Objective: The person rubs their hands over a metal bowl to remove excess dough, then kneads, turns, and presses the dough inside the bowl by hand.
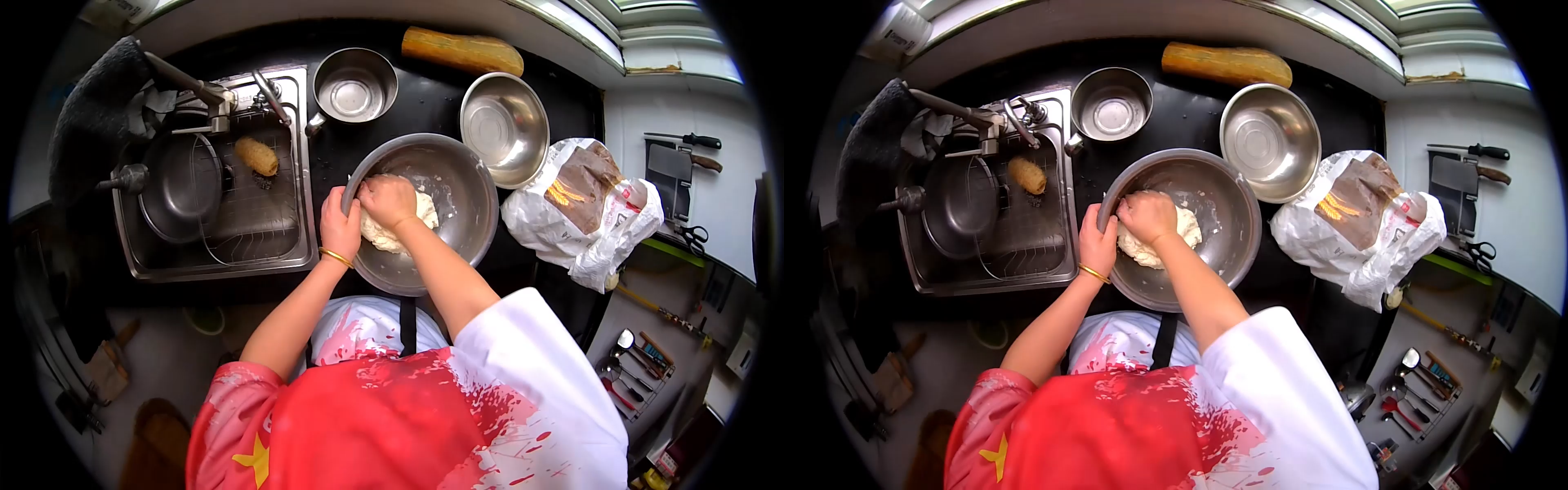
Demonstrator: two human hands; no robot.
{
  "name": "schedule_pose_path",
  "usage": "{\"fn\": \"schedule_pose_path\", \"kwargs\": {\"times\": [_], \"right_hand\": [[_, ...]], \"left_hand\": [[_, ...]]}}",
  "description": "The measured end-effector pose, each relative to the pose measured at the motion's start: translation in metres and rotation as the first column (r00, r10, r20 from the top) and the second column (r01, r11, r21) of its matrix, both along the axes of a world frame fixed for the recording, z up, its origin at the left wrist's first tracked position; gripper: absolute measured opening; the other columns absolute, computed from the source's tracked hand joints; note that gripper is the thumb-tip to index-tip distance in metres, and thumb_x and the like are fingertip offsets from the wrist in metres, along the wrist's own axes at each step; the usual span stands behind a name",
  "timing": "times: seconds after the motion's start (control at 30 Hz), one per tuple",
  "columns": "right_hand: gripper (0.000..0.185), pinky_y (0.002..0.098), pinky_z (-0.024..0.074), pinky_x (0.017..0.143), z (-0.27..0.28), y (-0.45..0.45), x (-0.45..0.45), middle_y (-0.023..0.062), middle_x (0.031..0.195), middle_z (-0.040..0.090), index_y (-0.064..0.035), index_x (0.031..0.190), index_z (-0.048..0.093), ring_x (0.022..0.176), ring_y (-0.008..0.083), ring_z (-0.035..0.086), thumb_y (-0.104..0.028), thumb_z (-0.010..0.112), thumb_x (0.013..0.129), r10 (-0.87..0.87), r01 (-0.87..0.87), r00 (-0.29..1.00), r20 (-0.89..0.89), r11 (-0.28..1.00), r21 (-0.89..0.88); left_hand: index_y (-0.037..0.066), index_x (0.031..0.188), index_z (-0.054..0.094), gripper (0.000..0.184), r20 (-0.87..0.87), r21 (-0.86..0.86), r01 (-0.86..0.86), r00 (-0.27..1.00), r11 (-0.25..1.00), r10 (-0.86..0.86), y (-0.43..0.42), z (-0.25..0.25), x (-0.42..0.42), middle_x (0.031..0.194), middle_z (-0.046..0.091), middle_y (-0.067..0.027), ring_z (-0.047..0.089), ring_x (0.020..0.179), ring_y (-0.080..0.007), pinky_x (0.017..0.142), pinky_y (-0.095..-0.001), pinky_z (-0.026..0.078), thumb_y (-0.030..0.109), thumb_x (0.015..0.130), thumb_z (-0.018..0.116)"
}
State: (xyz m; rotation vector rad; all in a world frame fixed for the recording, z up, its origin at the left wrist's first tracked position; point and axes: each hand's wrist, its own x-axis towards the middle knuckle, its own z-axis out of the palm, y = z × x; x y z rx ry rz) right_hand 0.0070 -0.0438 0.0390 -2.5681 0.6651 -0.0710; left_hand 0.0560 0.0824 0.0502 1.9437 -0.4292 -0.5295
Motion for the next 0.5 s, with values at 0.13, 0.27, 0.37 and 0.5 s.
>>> {"fn": "schedule_pose_path", "kwargs": {"times": [0.13,0.27,0.37,0.5], "right_hand": [[0.032,0.0441,0.0487,0.071,0.024,0.0,-0.022,0.0115,0.077,0.066,-0.0077,0.072,0.066,0.076,0.0333,0.063,-0.033,0.055,0.088,-0.203,0.193,0.975,0.085,0.974,0.118],[0.036,0.0432,0.0477,0.077,0.042,-0.033,-0.037,0.0135,0.086,0.067,-0.0062,0.088,0.065,0.085,0.0347,0.063,-0.038,0.051,0.095,-0.663,0.631,0.746,-0.055,0.679,0.375],[0.051,0.0435,0.041,0.097,0.003,-0.058,-0.054,0.0242,0.122,0.056,-0.0028,0.129,0.048,0.113,0.0394,0.054,-0.04,0.05,0.095,-0.519,0.453,0.843,0.138,0.825,0.338],[0.052,0.0441,0.0396,0.099,0.02,-0.046,-0.065,0.0241,0.126,0.05,-0.0037,0.133,0.045,0.118,0.04,0.049,-0.032,0.058,0.091,-0.301,0.288,0.953,-0.023,0.882,0.372]], "left_hand": [[0.001,0.105,0.055,0.022,0.028,0.028,-0.016,0.999,0.999,0.015,0.001,-0.007,0.003,0.092,0.063,-0.0177,0.062,0.087,-0.0327,0.078,-0.038,0.048,0.015,0.087,0.06],[0.002,0.105,0.055,0.022,0.006,0.013,-0.042,0.999,0.999,0.042,0.001,-0.011,0.002,0.089,0.064,-0.0168,0.063,0.082,-0.0306,0.075,-0.0372,0.049,0.014,0.087,0.061],[0.002,0.105,0.055,0.021,0.01,0.009,-0.038,0.999,0.999,0.038,-0.002,-0.012,0.002,0.089,0.064,-0.0164,0.063,0.083,-0.03,0.076,-0.037,0.048,0.014,0.088,0.06],[0.001,0.102,0.053,0.021,-0.077,0.011,-0.064,0.995,0.998,0.065,-0.005,-0.003,0.002,0.094,0.061,-0.0204,0.057,0.092,-0.0402,0.08,-0.0451,0.045,0.013,0.086,0.058]]}}
